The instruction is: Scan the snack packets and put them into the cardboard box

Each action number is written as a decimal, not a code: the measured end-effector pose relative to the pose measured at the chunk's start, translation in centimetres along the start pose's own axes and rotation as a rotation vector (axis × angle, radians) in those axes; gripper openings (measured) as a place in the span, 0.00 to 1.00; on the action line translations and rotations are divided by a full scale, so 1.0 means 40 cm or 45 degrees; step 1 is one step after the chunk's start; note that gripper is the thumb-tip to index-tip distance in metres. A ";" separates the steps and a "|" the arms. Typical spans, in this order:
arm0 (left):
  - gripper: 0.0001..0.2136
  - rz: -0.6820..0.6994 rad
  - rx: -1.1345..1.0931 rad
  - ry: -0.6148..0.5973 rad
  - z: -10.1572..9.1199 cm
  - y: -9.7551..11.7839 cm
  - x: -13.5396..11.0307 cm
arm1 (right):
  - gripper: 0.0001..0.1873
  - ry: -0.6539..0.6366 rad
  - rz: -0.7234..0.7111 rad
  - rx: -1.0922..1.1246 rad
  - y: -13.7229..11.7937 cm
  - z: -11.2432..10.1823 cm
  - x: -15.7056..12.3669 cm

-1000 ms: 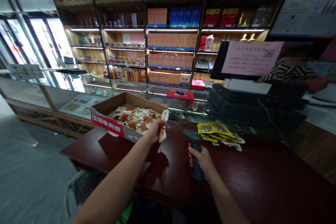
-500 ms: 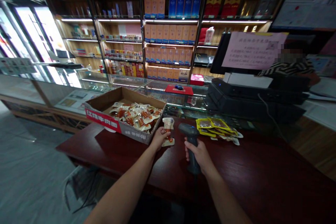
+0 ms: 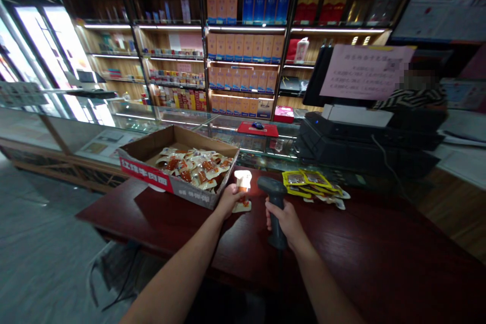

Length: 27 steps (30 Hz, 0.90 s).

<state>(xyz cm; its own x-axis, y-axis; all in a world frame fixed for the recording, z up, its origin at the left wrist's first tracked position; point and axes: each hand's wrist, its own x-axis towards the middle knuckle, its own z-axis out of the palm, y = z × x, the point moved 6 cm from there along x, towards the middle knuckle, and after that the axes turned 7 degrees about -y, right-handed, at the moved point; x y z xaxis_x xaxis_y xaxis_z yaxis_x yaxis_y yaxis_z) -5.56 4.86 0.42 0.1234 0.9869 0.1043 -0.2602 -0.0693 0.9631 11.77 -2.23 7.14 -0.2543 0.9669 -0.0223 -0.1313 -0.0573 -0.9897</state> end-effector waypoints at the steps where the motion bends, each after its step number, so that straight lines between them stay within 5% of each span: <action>1: 0.19 -0.001 -0.004 -0.013 0.001 0.000 -0.001 | 0.17 0.000 -0.001 0.005 0.000 0.000 -0.001; 10: 0.21 -0.067 -0.051 0.167 -0.014 -0.032 0.049 | 0.19 0.084 0.002 0.031 -0.002 -0.064 0.015; 16: 0.17 -0.230 -0.055 0.118 0.107 -0.061 0.182 | 0.18 0.237 -0.020 0.034 -0.042 -0.194 0.020; 21: 0.13 -0.273 0.317 0.170 0.213 -0.090 0.286 | 0.16 0.337 -0.055 0.015 -0.070 -0.304 0.012; 27: 0.10 -0.217 0.746 0.222 0.251 -0.089 0.344 | 0.15 0.399 -0.084 0.042 -0.084 -0.386 0.002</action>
<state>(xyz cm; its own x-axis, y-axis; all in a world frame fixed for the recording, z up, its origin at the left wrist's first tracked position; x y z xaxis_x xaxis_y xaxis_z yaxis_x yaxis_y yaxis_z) 6.69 17.21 0.93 -0.0538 0.9969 -0.0568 0.3225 0.0712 0.9439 26.98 1.87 8.26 0.0629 0.9980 -0.0062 -0.1701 0.0046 -0.9854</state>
